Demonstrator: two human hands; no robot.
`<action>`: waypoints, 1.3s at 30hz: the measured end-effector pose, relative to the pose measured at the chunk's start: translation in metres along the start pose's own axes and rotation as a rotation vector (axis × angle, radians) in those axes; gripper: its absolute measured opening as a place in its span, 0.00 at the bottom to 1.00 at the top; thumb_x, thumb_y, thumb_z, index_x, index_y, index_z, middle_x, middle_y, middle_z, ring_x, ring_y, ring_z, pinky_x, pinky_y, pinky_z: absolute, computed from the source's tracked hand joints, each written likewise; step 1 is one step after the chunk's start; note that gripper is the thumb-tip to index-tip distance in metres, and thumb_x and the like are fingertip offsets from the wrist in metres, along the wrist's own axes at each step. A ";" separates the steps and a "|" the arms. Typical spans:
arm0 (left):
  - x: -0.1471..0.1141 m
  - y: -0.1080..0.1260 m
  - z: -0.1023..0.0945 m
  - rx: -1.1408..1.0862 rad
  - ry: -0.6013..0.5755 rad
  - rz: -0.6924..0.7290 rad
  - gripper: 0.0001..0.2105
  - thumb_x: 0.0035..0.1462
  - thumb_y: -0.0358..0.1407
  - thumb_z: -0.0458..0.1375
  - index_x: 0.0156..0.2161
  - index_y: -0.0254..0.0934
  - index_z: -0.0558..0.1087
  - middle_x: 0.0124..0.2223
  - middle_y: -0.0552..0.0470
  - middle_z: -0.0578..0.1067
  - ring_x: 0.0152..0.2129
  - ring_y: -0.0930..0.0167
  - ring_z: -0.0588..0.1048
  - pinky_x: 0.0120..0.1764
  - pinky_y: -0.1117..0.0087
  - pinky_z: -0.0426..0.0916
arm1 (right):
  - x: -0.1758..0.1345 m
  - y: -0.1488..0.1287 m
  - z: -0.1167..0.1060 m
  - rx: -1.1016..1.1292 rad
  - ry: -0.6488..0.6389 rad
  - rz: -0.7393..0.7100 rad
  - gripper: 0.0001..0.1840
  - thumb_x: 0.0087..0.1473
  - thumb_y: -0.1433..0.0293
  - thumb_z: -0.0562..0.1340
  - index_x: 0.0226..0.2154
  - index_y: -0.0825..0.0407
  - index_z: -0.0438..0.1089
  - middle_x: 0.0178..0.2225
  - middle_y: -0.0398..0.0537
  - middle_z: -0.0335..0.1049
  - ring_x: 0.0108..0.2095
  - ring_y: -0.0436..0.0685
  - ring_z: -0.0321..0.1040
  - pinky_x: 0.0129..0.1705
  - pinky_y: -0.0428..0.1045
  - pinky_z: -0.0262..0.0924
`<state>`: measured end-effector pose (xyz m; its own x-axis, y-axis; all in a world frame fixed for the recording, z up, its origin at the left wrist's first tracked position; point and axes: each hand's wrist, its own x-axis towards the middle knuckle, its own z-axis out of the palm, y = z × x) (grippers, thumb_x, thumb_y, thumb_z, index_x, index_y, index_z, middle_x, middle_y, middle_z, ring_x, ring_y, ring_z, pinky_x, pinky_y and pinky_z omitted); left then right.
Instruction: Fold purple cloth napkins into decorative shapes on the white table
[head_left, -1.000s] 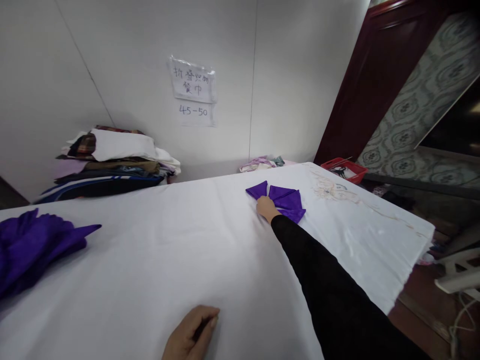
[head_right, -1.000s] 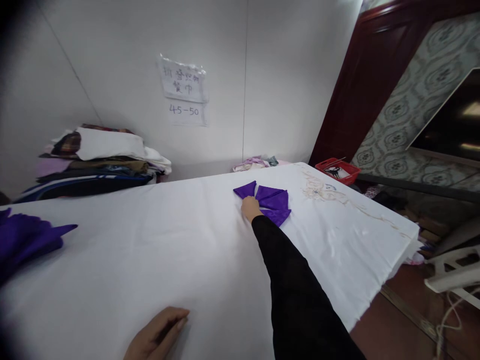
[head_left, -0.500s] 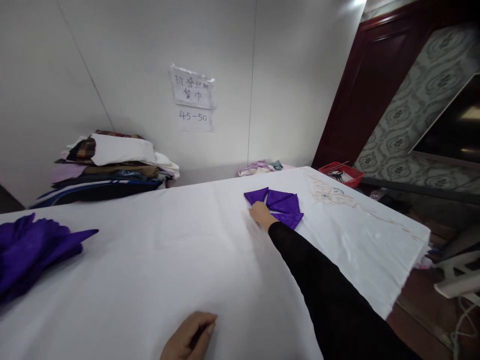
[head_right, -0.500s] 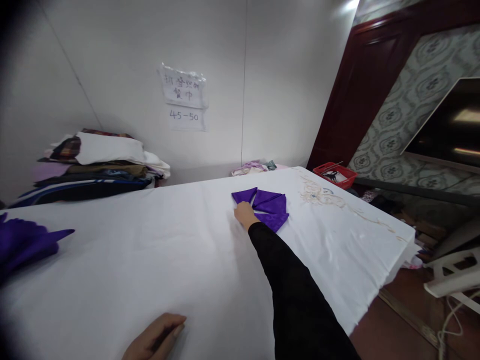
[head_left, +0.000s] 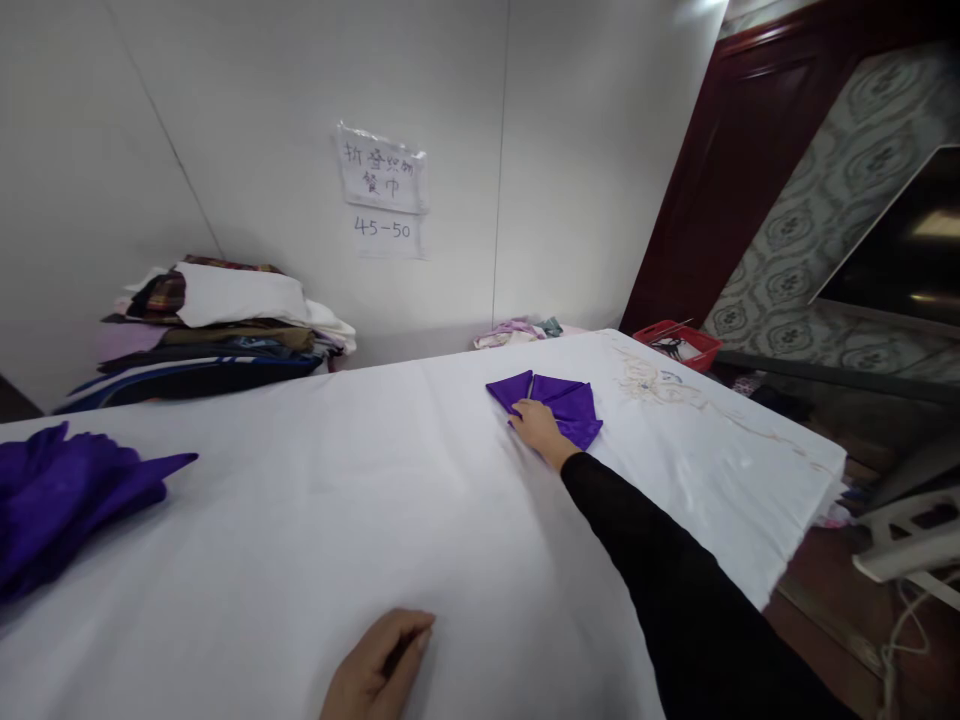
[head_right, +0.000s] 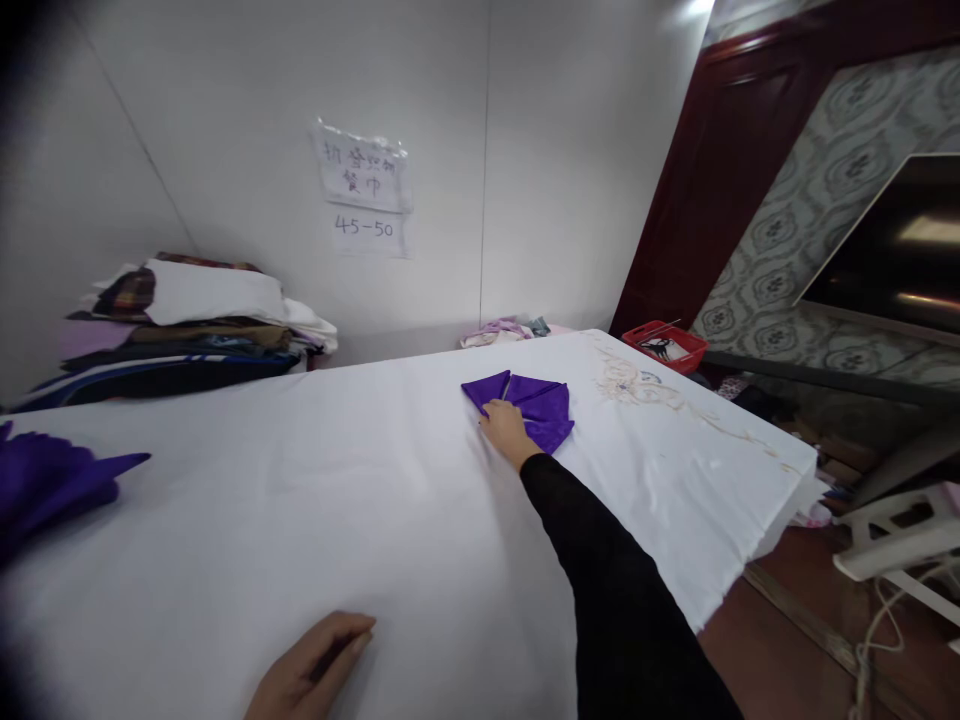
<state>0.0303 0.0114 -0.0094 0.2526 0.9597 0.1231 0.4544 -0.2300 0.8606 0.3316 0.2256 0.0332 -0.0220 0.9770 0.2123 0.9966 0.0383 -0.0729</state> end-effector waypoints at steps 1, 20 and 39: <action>0.000 0.000 0.000 0.003 0.001 -0.002 0.10 0.53 0.44 0.54 0.35 0.43 0.73 0.33 0.56 0.76 0.31 0.72 0.75 0.35 0.77 0.70 | -0.009 0.007 -0.001 0.011 0.035 -0.004 0.19 0.58 0.64 0.51 0.49 0.51 0.66 0.51 0.53 0.65 0.51 0.58 0.60 0.50 0.50 0.51; 0.000 0.004 -0.001 0.015 -0.009 -0.034 0.12 0.53 0.45 0.53 0.36 0.42 0.73 0.32 0.56 0.76 0.30 0.72 0.75 0.35 0.75 0.71 | -0.049 0.024 0.009 -0.043 0.032 0.040 0.22 0.57 0.63 0.51 0.53 0.52 0.61 0.57 0.55 0.56 0.56 0.61 0.50 0.55 0.55 0.42; 0.003 -0.001 -0.001 0.038 -0.015 -0.012 0.14 0.53 0.48 0.52 0.35 0.41 0.73 0.33 0.55 0.76 0.31 0.71 0.75 0.35 0.75 0.71 | -0.089 0.046 0.016 -0.085 0.048 0.182 0.30 0.58 0.54 0.47 0.56 0.55 0.57 0.60 0.58 0.50 0.61 0.65 0.42 0.58 0.60 0.35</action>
<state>0.0298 0.0145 -0.0099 0.2595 0.9600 0.1052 0.4899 -0.2247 0.8423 0.3781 0.1441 -0.0046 0.1613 0.9549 0.2495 0.9869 -0.1582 -0.0326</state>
